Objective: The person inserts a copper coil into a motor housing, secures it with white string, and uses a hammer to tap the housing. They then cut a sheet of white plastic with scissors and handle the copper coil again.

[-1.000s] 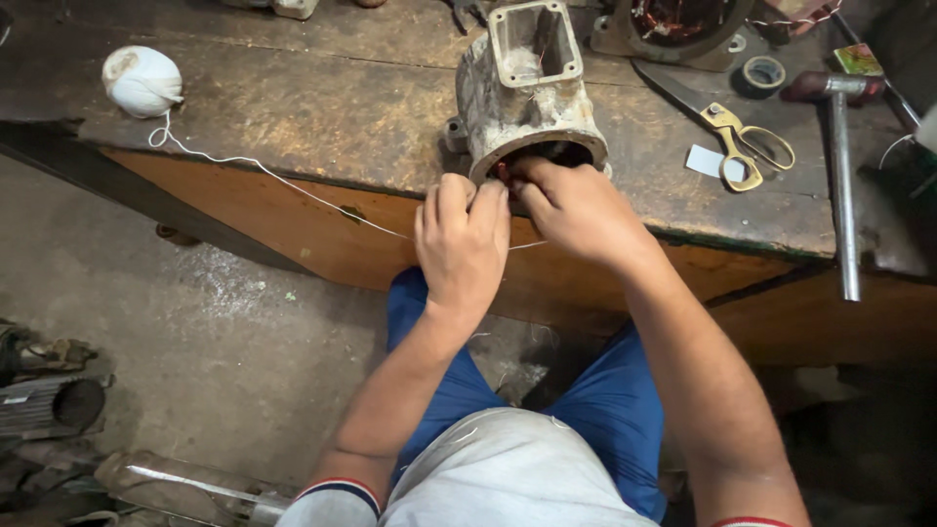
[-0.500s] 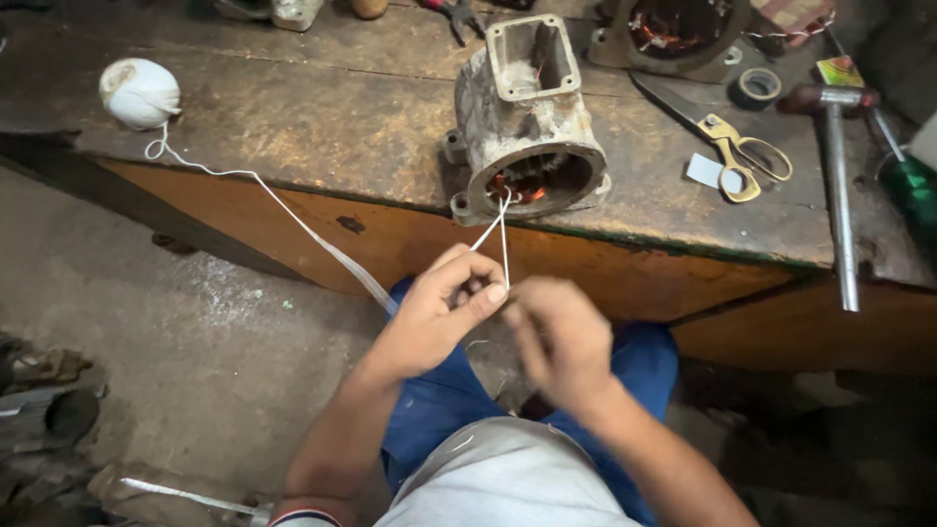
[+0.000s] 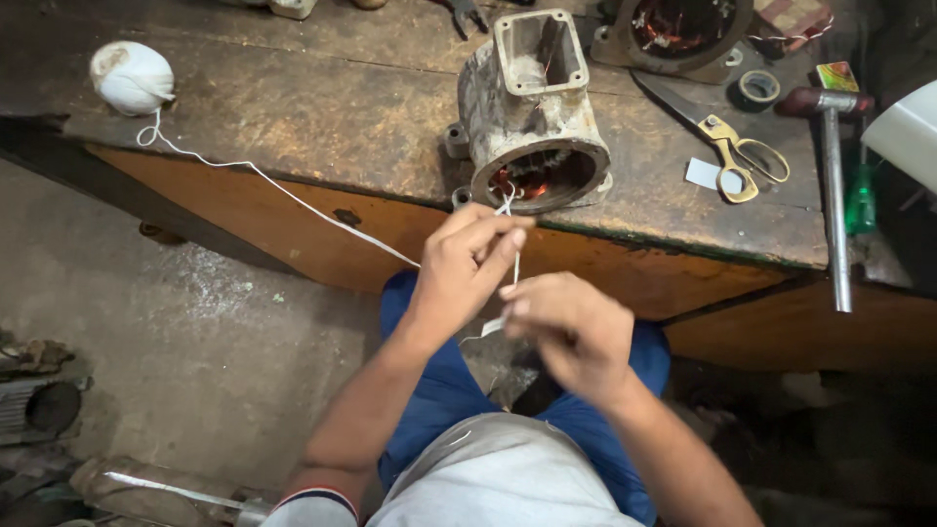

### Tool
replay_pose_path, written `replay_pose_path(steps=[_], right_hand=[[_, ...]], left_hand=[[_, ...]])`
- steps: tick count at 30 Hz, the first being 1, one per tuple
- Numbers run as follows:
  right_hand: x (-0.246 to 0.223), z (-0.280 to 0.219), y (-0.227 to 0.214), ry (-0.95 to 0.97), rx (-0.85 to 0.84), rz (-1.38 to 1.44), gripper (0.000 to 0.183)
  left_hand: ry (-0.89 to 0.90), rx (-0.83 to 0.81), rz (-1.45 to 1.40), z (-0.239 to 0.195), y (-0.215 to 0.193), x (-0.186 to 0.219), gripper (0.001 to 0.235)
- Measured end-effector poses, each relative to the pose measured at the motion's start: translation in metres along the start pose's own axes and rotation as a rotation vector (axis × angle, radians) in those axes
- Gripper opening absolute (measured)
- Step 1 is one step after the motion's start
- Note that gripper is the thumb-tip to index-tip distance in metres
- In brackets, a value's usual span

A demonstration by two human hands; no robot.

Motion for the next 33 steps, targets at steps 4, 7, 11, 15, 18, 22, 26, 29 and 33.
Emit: replay_pose_path(steps=[4, 7, 11, 15, 18, 22, 26, 29, 33], right_hand=[[0.053, 0.023, -0.004, 0.373, 0.207, -0.023, 0.024], [0.056, 0.041, 0.0, 0.158, 0.254, -0.288, 0.021], [0.061, 0.061, 0.013, 0.099, 0.141, -0.56, 0.026], [0.066, 0.075, 0.016, 0.127, -0.075, -0.445, 0.025], [0.069, 0.083, 0.014, 0.094, -0.184, -0.362, 0.025], [0.074, 0.084, 0.019, 0.053, -0.32, -0.392, 0.02], [0.089, 0.083, 0.022, 0.218, -0.352, -0.363, 0.025], [0.099, 0.081, 0.02, 0.316, -0.351, -0.294, 0.025], [0.111, 0.075, 0.022, 0.369, -0.353, -0.268, 0.025]], left_hand=[[0.238, 0.228, 0.226, 0.003, -0.008, 0.021, 0.017], [0.318, 0.286, 0.306, -0.002, -0.008, 0.023, 0.018], [0.353, 0.294, 0.385, -0.004, -0.005, 0.022, 0.021], [0.361, 0.289, 0.442, -0.003, -0.005, 0.021, 0.021], [0.385, 0.291, 0.486, -0.005, -0.004, 0.024, 0.023], [0.401, 0.319, 0.574, -0.006, 0.001, 0.028, 0.023], [0.364, 0.282, 0.61, -0.006, 0.004, 0.025, 0.025], [0.353, 0.298, 0.683, -0.002, 0.008, 0.023, 0.022], [0.363, 0.349, 0.735, 0.001, 0.014, 0.019, 0.018]])
Point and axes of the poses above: each hand's wrist, its own z-axis towards the middle knuckle, its own y-axis out of the palm, x = y × z, the point moved 6 cm from there along z, towards the middle knuckle, and after that the axes turned 7 degrees about -z, right-handed, at the moved point
